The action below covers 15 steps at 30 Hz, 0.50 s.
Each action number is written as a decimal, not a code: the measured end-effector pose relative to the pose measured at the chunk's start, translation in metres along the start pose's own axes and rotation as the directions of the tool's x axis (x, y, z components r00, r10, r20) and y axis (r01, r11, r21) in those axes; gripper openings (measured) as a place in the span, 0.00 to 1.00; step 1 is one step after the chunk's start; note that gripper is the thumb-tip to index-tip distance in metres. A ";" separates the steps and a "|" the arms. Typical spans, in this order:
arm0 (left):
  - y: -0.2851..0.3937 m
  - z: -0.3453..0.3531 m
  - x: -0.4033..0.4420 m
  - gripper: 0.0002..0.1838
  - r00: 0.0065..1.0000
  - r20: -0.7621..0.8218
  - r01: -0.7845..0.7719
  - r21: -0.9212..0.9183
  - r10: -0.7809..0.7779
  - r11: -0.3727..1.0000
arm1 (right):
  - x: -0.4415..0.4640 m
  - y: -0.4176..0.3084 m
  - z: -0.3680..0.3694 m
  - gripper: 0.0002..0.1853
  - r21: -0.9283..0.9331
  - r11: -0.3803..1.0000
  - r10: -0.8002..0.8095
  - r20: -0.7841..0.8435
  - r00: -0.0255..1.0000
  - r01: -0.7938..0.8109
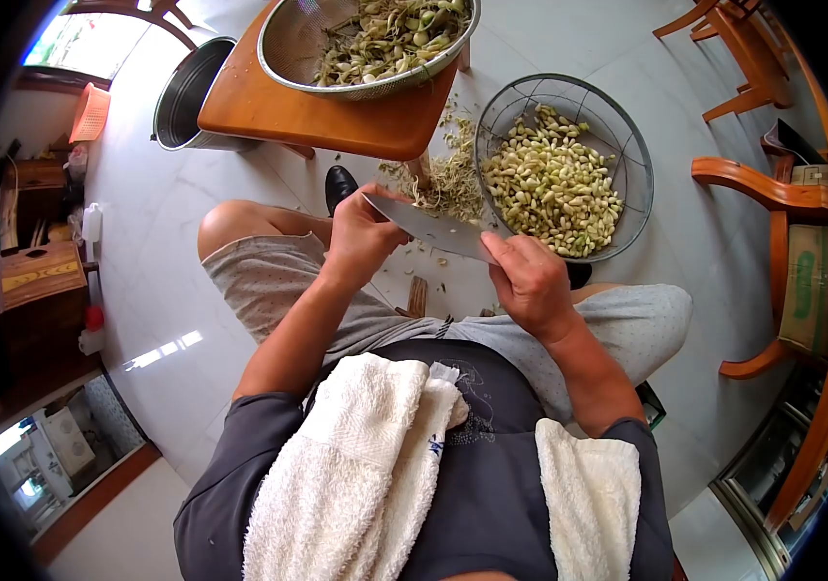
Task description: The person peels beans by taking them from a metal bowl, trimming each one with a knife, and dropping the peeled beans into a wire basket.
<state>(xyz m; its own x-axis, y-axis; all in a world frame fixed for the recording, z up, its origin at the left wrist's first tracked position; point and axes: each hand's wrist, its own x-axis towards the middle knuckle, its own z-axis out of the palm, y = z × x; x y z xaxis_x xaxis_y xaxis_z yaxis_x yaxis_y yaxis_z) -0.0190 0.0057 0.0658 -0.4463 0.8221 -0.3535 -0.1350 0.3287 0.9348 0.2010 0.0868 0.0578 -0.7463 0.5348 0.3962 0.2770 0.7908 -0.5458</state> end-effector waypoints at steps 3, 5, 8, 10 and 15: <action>-0.013 0.000 -0.002 0.08 0.994 -0.041 -0.098 -0.027 0.097 0.995 | -0.001 -0.001 0.003 0.15 -0.002 1.000 0.024 0.022 0.999 -0.024; -0.014 0.000 -0.005 0.07 0.991 -0.072 -0.117 -0.014 0.116 0.993 | -0.001 -0.001 0.005 0.14 0.017 0.999 0.029 0.018 0.999 -0.029; -0.017 0.001 -0.010 0.07 0.989 -0.101 -0.112 -0.010 0.110 0.994 | -0.002 -0.003 0.009 0.12 0.039 0.997 0.070 0.040 0.997 -0.072; -0.022 -0.001 -0.012 0.07 0.985 -0.107 -0.133 -0.004 0.132 0.991 | -0.004 0.000 0.013 0.10 -0.011 0.988 0.152 0.117 0.982 -0.151; -0.027 -0.008 -0.016 0.08 0.947 -0.093 -0.317 -0.102 0.308 0.943 | -0.020 0.029 0.022 0.07 -0.133 0.912 0.410 0.248 0.878 -0.389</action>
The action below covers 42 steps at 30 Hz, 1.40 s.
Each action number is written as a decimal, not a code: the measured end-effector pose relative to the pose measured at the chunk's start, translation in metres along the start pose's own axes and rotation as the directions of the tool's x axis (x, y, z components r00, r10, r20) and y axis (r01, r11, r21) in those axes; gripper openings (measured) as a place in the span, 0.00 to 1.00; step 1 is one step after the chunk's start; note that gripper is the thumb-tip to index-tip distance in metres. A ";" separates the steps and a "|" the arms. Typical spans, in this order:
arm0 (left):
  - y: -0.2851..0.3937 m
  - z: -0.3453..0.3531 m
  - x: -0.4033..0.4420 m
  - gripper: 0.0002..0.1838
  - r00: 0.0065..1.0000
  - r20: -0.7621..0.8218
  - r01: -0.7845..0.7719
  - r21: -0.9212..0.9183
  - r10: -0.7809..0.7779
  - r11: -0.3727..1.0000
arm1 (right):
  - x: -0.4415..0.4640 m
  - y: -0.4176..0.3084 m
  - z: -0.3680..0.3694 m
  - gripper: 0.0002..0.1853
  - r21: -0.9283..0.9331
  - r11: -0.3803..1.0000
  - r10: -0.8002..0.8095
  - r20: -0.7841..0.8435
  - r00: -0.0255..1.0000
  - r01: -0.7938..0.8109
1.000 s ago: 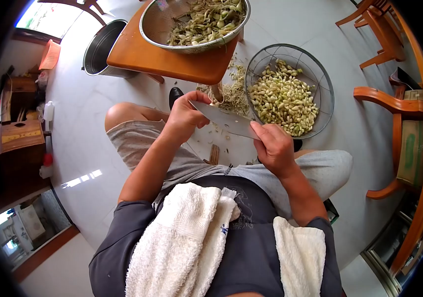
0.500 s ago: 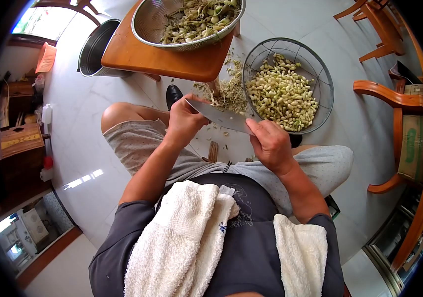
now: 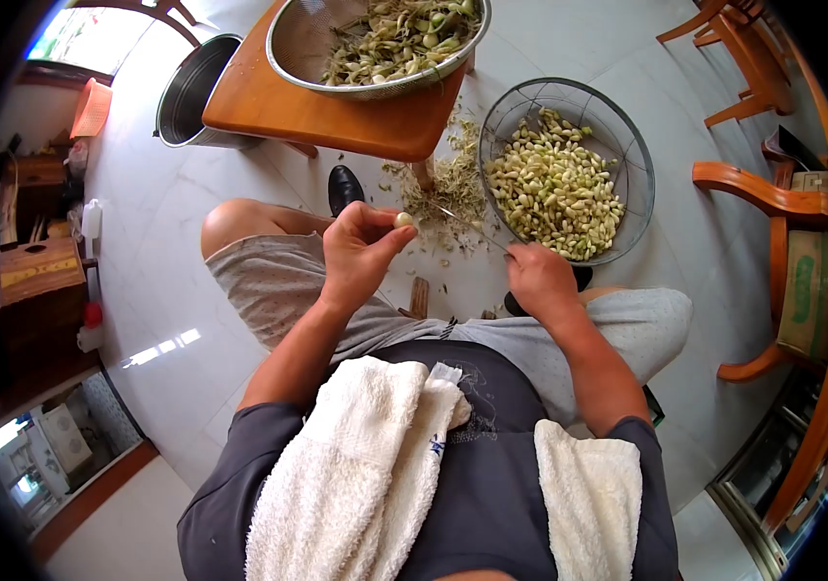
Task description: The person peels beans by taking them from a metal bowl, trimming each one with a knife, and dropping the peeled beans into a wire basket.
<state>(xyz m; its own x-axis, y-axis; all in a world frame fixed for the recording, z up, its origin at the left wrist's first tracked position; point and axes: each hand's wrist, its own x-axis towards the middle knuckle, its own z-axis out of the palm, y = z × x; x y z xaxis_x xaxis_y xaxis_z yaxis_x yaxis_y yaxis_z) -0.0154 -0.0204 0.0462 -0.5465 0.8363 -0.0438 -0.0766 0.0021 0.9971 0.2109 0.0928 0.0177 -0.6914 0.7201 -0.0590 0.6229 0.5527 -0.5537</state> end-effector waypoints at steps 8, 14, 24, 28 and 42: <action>-0.006 -0.011 0.015 0.07 0.940 0.078 0.333 -0.428 -0.332 0.840 | 0.004 -0.015 -0.002 0.08 0.227 0.973 0.049 -0.049 0.998 -0.036; -0.035 -0.017 0.020 0.07 0.867 0.165 0.451 -0.661 -0.471 0.599 | 0.001 -0.030 -0.010 0.07 0.326 0.942 -0.018 -0.183 0.983 0.078; -0.023 0.004 0.015 0.07 0.887 0.083 0.428 -0.513 -0.454 0.744 | -0.002 -0.031 -0.008 0.08 0.190 0.960 -0.159 -0.241 0.957 0.207; -0.021 0.005 0.014 0.08 0.909 0.058 0.388 -0.475 -0.412 0.790 | 0.001 -0.026 -0.007 0.09 0.098 0.938 -0.296 -0.273 0.915 0.332; -0.014 -0.010 0.011 0.11 0.983 0.107 0.179 -0.350 -0.151 0.920 | -0.005 0.007 0.013 0.12 0.020 0.997 0.068 0.122 0.990 -0.071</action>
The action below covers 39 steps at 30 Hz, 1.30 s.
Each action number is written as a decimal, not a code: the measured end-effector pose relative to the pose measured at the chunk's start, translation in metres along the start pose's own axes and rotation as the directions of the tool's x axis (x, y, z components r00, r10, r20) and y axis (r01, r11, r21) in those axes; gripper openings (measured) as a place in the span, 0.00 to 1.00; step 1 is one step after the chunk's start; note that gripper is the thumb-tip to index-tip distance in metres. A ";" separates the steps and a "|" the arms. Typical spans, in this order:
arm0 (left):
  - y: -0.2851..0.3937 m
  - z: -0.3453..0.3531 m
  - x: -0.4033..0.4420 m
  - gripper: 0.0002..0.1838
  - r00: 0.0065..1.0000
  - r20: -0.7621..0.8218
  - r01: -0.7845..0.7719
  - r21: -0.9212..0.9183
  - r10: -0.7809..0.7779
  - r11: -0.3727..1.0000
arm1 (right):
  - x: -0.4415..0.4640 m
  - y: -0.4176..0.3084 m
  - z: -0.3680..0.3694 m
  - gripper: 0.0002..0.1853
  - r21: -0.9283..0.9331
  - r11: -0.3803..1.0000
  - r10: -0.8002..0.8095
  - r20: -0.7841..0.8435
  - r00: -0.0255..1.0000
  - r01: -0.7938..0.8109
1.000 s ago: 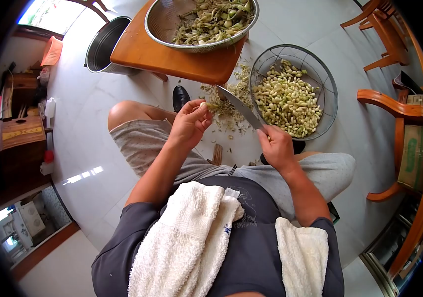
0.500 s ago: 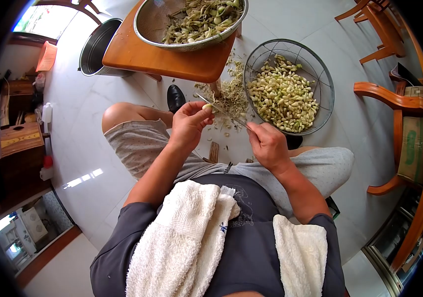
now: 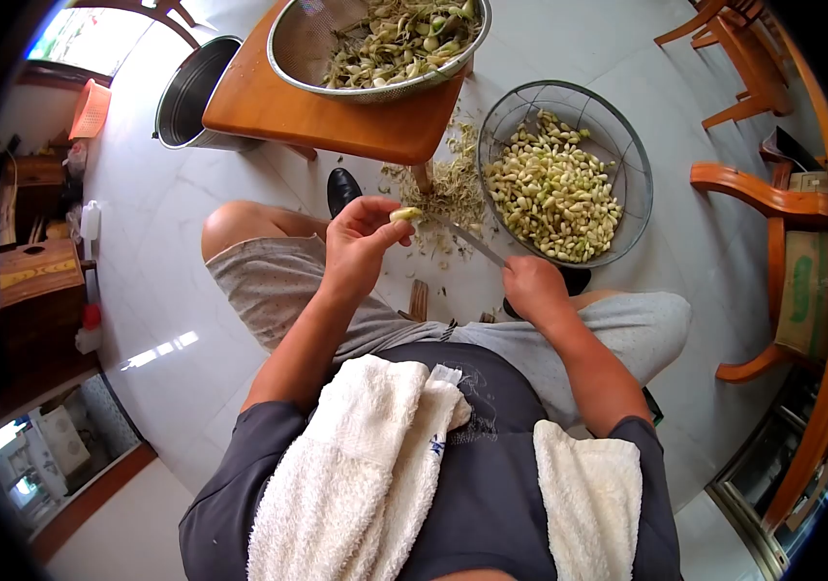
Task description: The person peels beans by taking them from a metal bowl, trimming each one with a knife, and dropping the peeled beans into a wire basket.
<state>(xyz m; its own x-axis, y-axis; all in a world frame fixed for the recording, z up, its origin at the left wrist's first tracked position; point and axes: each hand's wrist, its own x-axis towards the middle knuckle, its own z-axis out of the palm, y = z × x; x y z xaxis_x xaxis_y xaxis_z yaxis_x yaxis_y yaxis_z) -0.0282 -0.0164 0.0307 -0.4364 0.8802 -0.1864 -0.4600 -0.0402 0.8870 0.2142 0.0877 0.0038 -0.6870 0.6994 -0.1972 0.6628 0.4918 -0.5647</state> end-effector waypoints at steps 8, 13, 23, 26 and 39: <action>0.004 0.005 0.006 0.12 0.998 0.065 0.003 -0.121 0.005 0.993 | 0.008 -0.010 -0.008 0.11 0.183 0.983 -0.006 -0.146 0.989 0.033; -0.003 0.013 0.007 0.10 0.999 -0.037 0.010 0.012 -0.009 1.000 | 0.003 -0.028 -0.023 0.09 0.076 0.921 -0.310 -0.449 0.838 0.382; -0.014 0.037 0.003 0.08 0.991 -0.124 -0.040 0.135 0.057 0.990 | -0.003 -0.036 -0.021 0.18 -0.158 0.919 -0.395 -0.380 0.836 0.362; -0.014 0.036 0.002 0.08 0.988 -0.144 -0.029 0.134 0.048 0.991 | -0.003 -0.035 -0.017 0.17 -0.176 0.916 -0.401 -0.373 0.837 0.361; -0.016 0.020 0.001 0.08 0.968 -0.238 0.079 0.002 -0.076 0.997 | -0.002 -0.038 -0.019 0.16 -0.013 0.958 -0.269 -0.372 0.888 0.285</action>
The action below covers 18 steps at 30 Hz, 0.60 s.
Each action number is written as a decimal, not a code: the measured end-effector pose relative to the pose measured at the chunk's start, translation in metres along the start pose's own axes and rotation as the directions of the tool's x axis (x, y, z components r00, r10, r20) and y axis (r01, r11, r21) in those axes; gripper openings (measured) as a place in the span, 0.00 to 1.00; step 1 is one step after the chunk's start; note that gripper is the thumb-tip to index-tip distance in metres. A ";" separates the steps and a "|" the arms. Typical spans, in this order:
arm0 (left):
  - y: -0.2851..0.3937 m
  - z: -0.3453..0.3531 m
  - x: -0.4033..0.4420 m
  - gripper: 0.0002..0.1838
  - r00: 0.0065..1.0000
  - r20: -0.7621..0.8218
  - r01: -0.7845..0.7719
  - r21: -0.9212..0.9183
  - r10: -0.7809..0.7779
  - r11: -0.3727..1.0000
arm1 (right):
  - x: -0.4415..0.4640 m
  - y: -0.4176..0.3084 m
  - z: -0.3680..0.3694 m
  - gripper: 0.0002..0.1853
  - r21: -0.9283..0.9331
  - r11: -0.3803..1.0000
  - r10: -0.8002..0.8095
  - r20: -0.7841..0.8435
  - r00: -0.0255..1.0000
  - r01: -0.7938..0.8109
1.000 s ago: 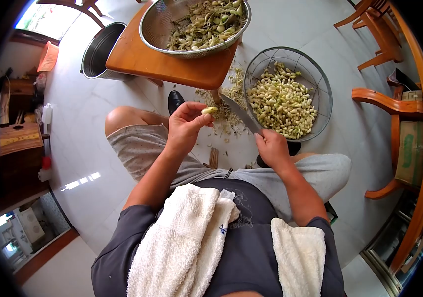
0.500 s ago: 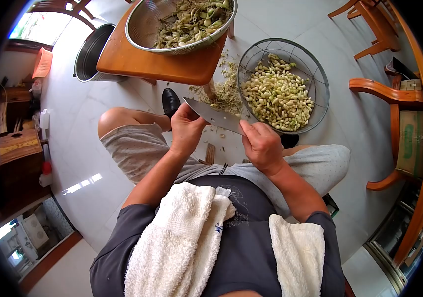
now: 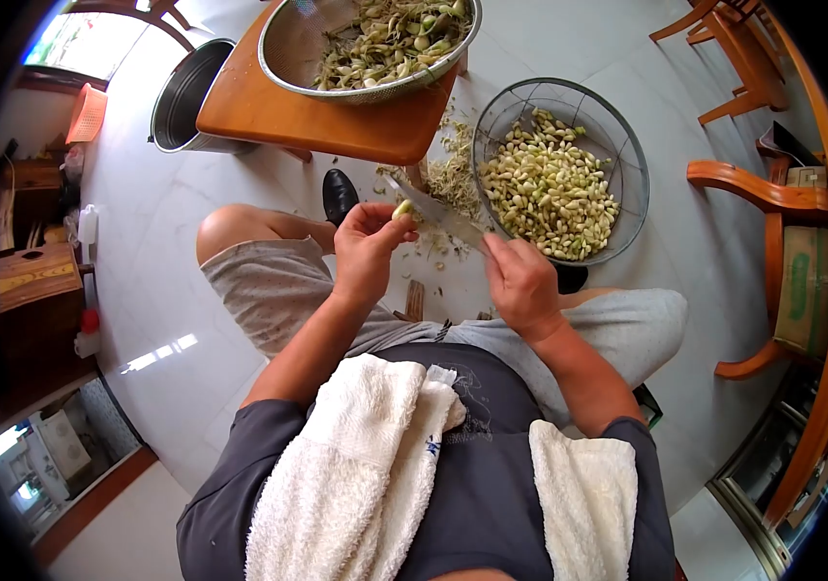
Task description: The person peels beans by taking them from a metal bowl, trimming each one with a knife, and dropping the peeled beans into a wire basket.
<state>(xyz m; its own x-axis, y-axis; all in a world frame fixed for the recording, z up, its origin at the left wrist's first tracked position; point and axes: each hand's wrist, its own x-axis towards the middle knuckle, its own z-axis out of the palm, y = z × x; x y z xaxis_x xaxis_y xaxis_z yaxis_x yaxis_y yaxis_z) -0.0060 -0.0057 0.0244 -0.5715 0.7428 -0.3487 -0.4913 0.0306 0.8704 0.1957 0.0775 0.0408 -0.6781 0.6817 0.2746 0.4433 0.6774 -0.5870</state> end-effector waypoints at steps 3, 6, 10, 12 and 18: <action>-0.006 0.002 0.000 0.06 0.999 0.037 0.020 -0.114 -0.016 0.993 | 0.003 -0.007 0.002 0.17 -0.008 0.995 -0.098 -0.039 0.994 0.098; -0.005 0.008 -0.003 0.06 0.996 0.049 0.081 -0.158 -0.074 0.984 | 0.004 -0.006 0.002 0.18 -0.045 0.990 -0.134 -0.046 0.990 0.132; -0.009 0.009 -0.005 0.05 0.994 0.050 0.100 -0.140 -0.094 0.985 | 0.002 -0.005 0.001 0.17 -0.066 0.989 -0.137 -0.027 0.990 0.135; -0.008 0.010 -0.005 0.04 0.994 0.046 0.104 -0.136 -0.099 0.985 | -0.001 -0.003 0.003 0.17 -0.084 0.994 -0.078 -0.020 0.997 0.076; 0.003 -0.007 -0.002 0.07 0.962 0.211 0.223 -0.249 -0.172 0.943 | -0.008 0.027 0.011 0.11 -0.102 0.957 0.283 0.112 0.952 -0.273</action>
<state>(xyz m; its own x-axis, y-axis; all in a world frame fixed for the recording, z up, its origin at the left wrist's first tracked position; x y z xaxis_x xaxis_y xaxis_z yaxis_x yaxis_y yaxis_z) -0.0112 -0.0114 0.0251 -0.3268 0.8506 -0.4119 -0.7540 0.0281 0.6563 0.2074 0.0874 0.0143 -0.5857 0.8105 0.0102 0.6689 0.4904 -0.5587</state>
